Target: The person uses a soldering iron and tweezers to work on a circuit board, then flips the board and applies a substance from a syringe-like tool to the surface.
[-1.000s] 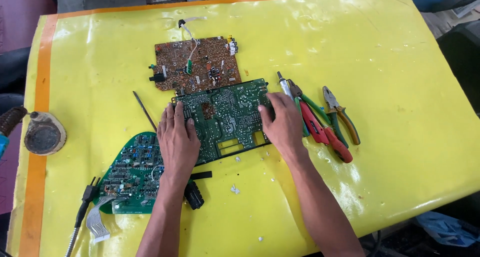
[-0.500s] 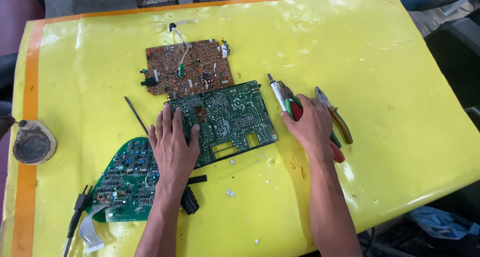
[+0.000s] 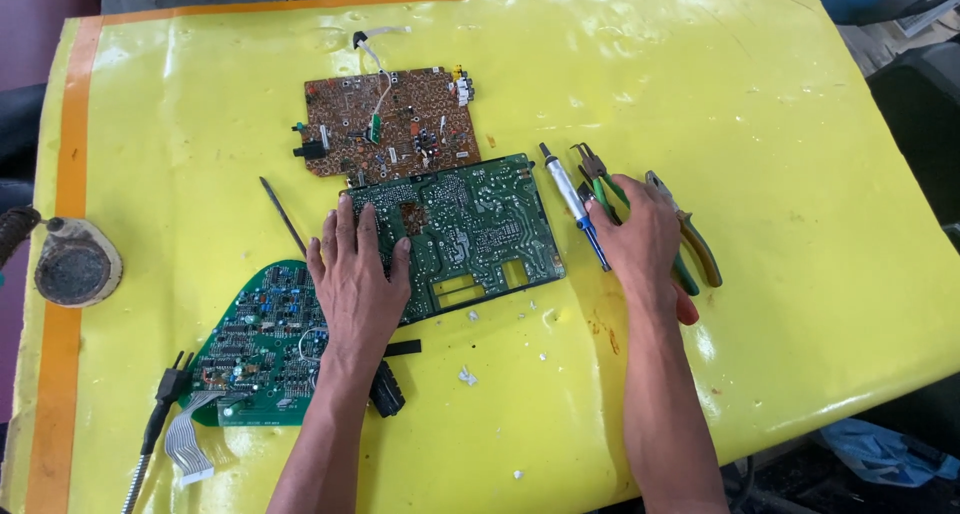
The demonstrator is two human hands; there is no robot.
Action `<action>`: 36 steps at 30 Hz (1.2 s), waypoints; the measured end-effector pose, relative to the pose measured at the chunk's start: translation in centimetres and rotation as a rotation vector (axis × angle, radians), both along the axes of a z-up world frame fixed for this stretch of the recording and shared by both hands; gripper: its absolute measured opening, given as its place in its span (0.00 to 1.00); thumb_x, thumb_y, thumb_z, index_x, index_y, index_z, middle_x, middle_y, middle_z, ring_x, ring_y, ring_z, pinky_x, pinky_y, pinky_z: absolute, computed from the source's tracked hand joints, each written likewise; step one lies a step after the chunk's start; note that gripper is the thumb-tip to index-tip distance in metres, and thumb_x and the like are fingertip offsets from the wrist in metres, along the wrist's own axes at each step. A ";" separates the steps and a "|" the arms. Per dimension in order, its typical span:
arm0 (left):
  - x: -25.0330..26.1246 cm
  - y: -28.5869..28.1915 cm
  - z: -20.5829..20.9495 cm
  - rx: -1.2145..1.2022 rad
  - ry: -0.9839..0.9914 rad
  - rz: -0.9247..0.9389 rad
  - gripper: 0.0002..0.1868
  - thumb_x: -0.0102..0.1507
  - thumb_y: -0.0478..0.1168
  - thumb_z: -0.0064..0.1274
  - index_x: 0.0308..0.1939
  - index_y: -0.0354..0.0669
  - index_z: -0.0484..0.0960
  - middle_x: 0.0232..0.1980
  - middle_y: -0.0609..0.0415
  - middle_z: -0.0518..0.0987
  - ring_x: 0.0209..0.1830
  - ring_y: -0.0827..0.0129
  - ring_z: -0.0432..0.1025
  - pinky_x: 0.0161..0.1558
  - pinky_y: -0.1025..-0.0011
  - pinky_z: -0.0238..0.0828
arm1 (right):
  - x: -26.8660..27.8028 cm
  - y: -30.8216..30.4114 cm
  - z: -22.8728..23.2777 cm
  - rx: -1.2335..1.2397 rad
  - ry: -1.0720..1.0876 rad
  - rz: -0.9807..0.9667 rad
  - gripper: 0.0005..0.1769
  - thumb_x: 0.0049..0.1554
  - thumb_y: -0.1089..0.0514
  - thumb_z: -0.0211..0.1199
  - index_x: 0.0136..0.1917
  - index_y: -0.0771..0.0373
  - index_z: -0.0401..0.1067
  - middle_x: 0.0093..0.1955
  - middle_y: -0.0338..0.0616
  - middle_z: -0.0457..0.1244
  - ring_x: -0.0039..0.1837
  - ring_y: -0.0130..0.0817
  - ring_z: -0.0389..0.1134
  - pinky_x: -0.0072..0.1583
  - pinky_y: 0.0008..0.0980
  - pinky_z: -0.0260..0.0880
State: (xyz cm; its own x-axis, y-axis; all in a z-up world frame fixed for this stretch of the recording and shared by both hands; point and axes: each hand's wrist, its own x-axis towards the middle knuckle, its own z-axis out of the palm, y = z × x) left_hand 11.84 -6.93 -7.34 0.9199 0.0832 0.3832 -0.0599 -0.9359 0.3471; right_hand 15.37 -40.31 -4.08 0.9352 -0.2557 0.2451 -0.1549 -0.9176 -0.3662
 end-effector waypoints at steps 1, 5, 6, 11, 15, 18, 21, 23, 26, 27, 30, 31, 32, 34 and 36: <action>0.0 -0.1 0.0 0.000 0.002 -0.001 0.30 0.70 0.56 0.50 0.71 0.44 0.72 0.78 0.42 0.64 0.76 0.46 0.60 0.71 0.44 0.50 | 0.0 0.0 0.0 0.000 0.002 -0.001 0.25 0.60 0.44 0.69 0.67 0.58 0.77 0.60 0.57 0.68 0.62 0.51 0.70 0.59 0.51 0.72; 0.0 0.0 0.0 0.003 -0.015 -0.001 0.30 0.70 0.56 0.50 0.71 0.43 0.73 0.78 0.41 0.64 0.75 0.46 0.61 0.70 0.44 0.50 | 0.5 -0.1 -0.4 0.028 -0.061 0.047 0.20 0.63 0.50 0.70 0.65 0.59 0.78 0.61 0.56 0.68 0.62 0.51 0.70 0.60 0.48 0.72; -0.1 0.0 0.0 0.002 -0.020 -0.003 0.30 0.70 0.56 0.50 0.71 0.43 0.73 0.78 0.41 0.64 0.75 0.45 0.61 0.70 0.44 0.51 | 0.7 -0.3 -0.6 0.023 -0.085 0.063 0.18 0.64 0.50 0.70 0.64 0.59 0.79 0.61 0.55 0.68 0.62 0.50 0.70 0.60 0.47 0.73; -0.1 -0.1 0.1 0.007 -0.028 -0.002 0.29 0.70 0.55 0.50 0.70 0.43 0.73 0.77 0.40 0.65 0.75 0.45 0.62 0.70 0.44 0.51 | -0.4 1.9 0.4 -0.079 -0.048 0.177 0.14 0.62 0.47 0.68 0.54 0.57 0.82 0.64 0.54 0.65 0.70 0.55 0.63 0.66 0.54 0.65; 0.0 0.0 -0.1 0.010 -0.023 -0.004 0.30 0.70 0.56 0.49 0.70 0.43 0.73 0.77 0.40 0.65 0.75 0.45 0.62 0.70 0.44 0.51 | 0.4 2.0 -2.0 -0.217 -0.010 0.134 0.13 0.56 0.44 0.73 0.46 0.54 0.83 0.62 0.45 0.62 0.74 0.50 0.58 0.69 0.56 0.62; -0.1 -0.1 -0.1 0.021 -0.031 0.004 0.30 0.70 0.56 0.49 0.70 0.44 0.73 0.78 0.41 0.65 0.74 0.46 0.62 0.69 0.45 0.52 | 0.8 2.0 -2.2 -0.119 -0.067 0.128 0.13 0.57 0.45 0.72 0.43 0.56 0.81 0.58 0.45 0.60 0.72 0.50 0.59 0.70 0.56 0.61; 0.1 -0.1 -0.4 0.015 -0.027 0.006 0.31 0.69 0.57 0.50 0.71 0.44 0.72 0.77 0.41 0.65 0.74 0.45 0.62 0.69 0.44 0.52 | 0.4 1.4 -2.6 0.156 -0.187 0.127 0.16 0.64 0.45 0.66 0.43 0.59 0.77 0.54 0.48 0.61 0.67 0.50 0.63 0.67 0.54 0.64; 0.1 -0.1 -0.1 0.008 -0.019 0.005 0.30 0.70 0.56 0.49 0.71 0.44 0.72 0.77 0.41 0.64 0.74 0.45 0.62 0.69 0.44 0.52 | 0.5 1.5 -2.3 0.281 -0.201 0.125 0.13 0.64 0.45 0.67 0.47 0.56 0.77 0.49 0.43 0.66 0.57 0.45 0.68 0.58 0.47 0.69; -0.1 0.0 0.1 0.009 -0.004 0.000 0.29 0.71 0.56 0.48 0.71 0.44 0.72 0.77 0.41 0.64 0.74 0.45 0.62 0.70 0.44 0.52 | 0.1 2.3 -1.2 0.451 -0.205 0.133 0.12 0.66 0.45 0.66 0.53 0.54 0.77 0.44 0.40 0.71 0.47 0.40 0.74 0.51 0.42 0.74; 0.0 0.0 0.1 0.011 -0.001 -0.003 0.29 0.71 0.56 0.48 0.71 0.44 0.71 0.78 0.41 0.64 0.74 0.45 0.62 0.70 0.44 0.52 | -0.1 2.5 -0.6 0.491 -0.200 0.148 0.13 0.68 0.45 0.64 0.55 0.56 0.76 0.43 0.41 0.72 0.48 0.39 0.75 0.54 0.43 0.74; 0.0 -0.1 0.2 0.000 0.008 0.003 0.30 0.70 0.56 0.49 0.71 0.44 0.71 0.78 0.41 0.64 0.74 0.45 0.62 0.70 0.43 0.52 | -1.5 4.0 2.5 0.672 -0.223 0.252 0.27 0.69 0.57 0.58 0.78 0.60 0.59 0.42 0.52 0.70 0.51 0.45 0.73 0.54 0.45 0.69; 0.0 -0.1 0.1 0.002 0.009 0.010 0.30 0.70 0.56 0.49 0.71 0.44 0.71 0.78 0.41 0.64 0.74 0.45 0.62 0.70 0.43 0.52 | -1.2 3.4 1.8 0.675 -0.220 0.259 0.27 0.69 0.57 0.58 0.78 0.60 0.59 0.42 0.52 0.70 0.51 0.45 0.73 0.54 0.45 0.69; 0.0 -0.1 -0.1 0.003 0.008 0.009 0.30 0.70 0.56 0.49 0.72 0.44 0.70 0.78 0.41 0.63 0.74 0.45 0.62 0.70 0.43 0.52 | -0.9 2.8 1.0 0.790 -0.208 0.343 0.24 0.69 0.56 0.56 0.77 0.56 0.62 0.53 0.54 0.68 0.52 0.42 0.73 0.57 0.44 0.71; 0.0 0.0 -0.1 0.005 0.008 0.009 0.31 0.70 0.56 0.49 0.72 0.45 0.70 0.78 0.41 0.63 0.75 0.45 0.61 0.70 0.42 0.52 | -0.6 2.4 0.4 0.906 -0.194 0.428 0.22 0.69 0.56 0.53 0.75 0.52 0.65 0.63 0.56 0.67 0.53 0.38 0.73 0.59 0.43 0.73; 0.0 -0.1 -0.1 0.001 0.019 0.007 0.30 0.70 0.56 0.48 0.72 0.45 0.70 0.78 0.41 0.63 0.74 0.45 0.62 0.70 0.43 0.52 | -0.7 2.6 0.4 0.926 -0.182 0.444 0.21 0.69 0.56 0.53 0.75 0.53 0.68 0.49 0.55 0.71 0.55 0.43 0.74 0.58 0.41 0.75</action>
